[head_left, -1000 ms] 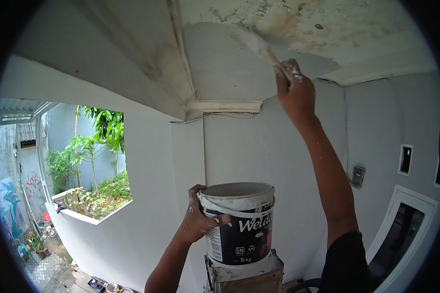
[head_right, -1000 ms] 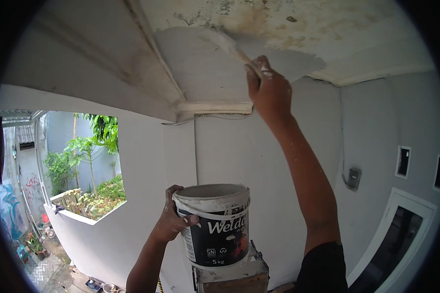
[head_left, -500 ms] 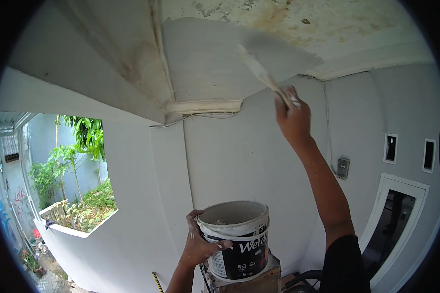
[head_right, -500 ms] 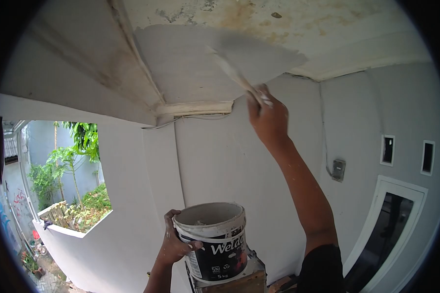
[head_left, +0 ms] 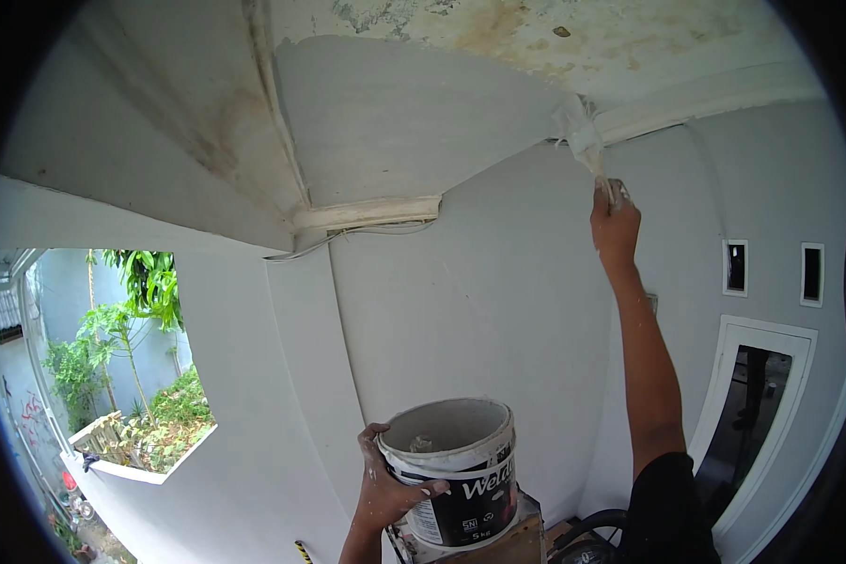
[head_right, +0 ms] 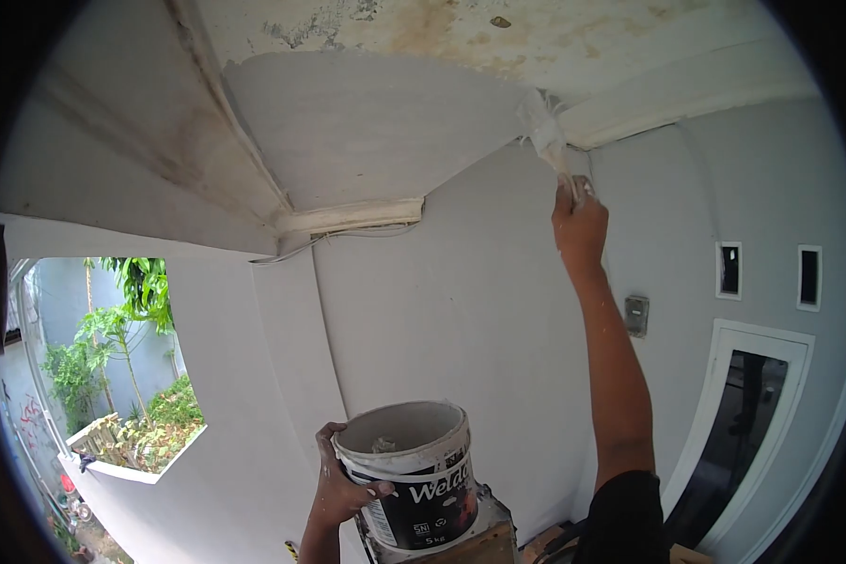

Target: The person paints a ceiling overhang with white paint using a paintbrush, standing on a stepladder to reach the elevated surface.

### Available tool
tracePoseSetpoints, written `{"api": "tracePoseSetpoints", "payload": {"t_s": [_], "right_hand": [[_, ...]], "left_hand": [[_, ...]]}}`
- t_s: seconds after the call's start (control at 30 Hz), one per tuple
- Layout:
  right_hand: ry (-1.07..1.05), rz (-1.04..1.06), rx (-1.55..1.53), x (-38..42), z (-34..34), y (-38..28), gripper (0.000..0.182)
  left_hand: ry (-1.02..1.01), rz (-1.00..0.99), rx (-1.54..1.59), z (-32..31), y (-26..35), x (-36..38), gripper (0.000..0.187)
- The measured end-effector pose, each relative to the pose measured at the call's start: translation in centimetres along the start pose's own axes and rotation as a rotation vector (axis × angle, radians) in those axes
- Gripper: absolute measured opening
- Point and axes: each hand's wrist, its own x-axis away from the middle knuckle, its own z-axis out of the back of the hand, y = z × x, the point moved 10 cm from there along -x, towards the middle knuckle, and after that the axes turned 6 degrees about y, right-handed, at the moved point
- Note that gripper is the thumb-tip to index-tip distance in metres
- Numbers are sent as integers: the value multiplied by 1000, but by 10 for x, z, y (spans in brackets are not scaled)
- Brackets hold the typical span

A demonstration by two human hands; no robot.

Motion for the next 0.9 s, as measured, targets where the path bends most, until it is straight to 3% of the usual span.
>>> {"api": "tracePoseSetpoints", "payload": {"t_s": [0.07, 0.2, 0.27, 0.33, 0.4, 0.43, 0.5, 0.57, 0.63, 0.77, 0.9], "right_hand": [[96, 145, -152, 28, 4, -33, 22], [-57, 433, -135, 44, -46, -140, 20], [-154, 399, -41, 29, -64, -189, 23], [-85, 447, -24, 1, -61, -196, 24], [11, 491, 20, -15, -48, -179, 25], [22, 484, 48, -23, -41, -155, 25], [28, 272, 144, -39, -27, -71, 27], [122, 250, 102, -40, -14, 0, 28], [21, 104, 152, -23, -4, 30, 26], [-96, 93, 132, 4, -1, -14, 24], [16, 467, 4, 0, -9, -108, 23]], "left_hand": [[-4, -18, 17, 0, -6, 0, 116], [-26, -28, 42, -1, -12, -7, 117], [-28, 32, 42, -2, -15, -6, 117], [-37, 84, 23, -1, -18, -3, 118], [-18, -17, 13, 0, -16, -4, 119], [-10, -27, 35, 1, -17, -3, 119], [0, 2, 21, 0, -16, 0, 119], [21, 16, -25, 4, -19, -1, 118], [25, 1, -56, 5, -20, -1, 118], [16, -6, -67, -3, -12, -3, 119], [-34, -7, -12, -14, -21, -4, 120]]}}
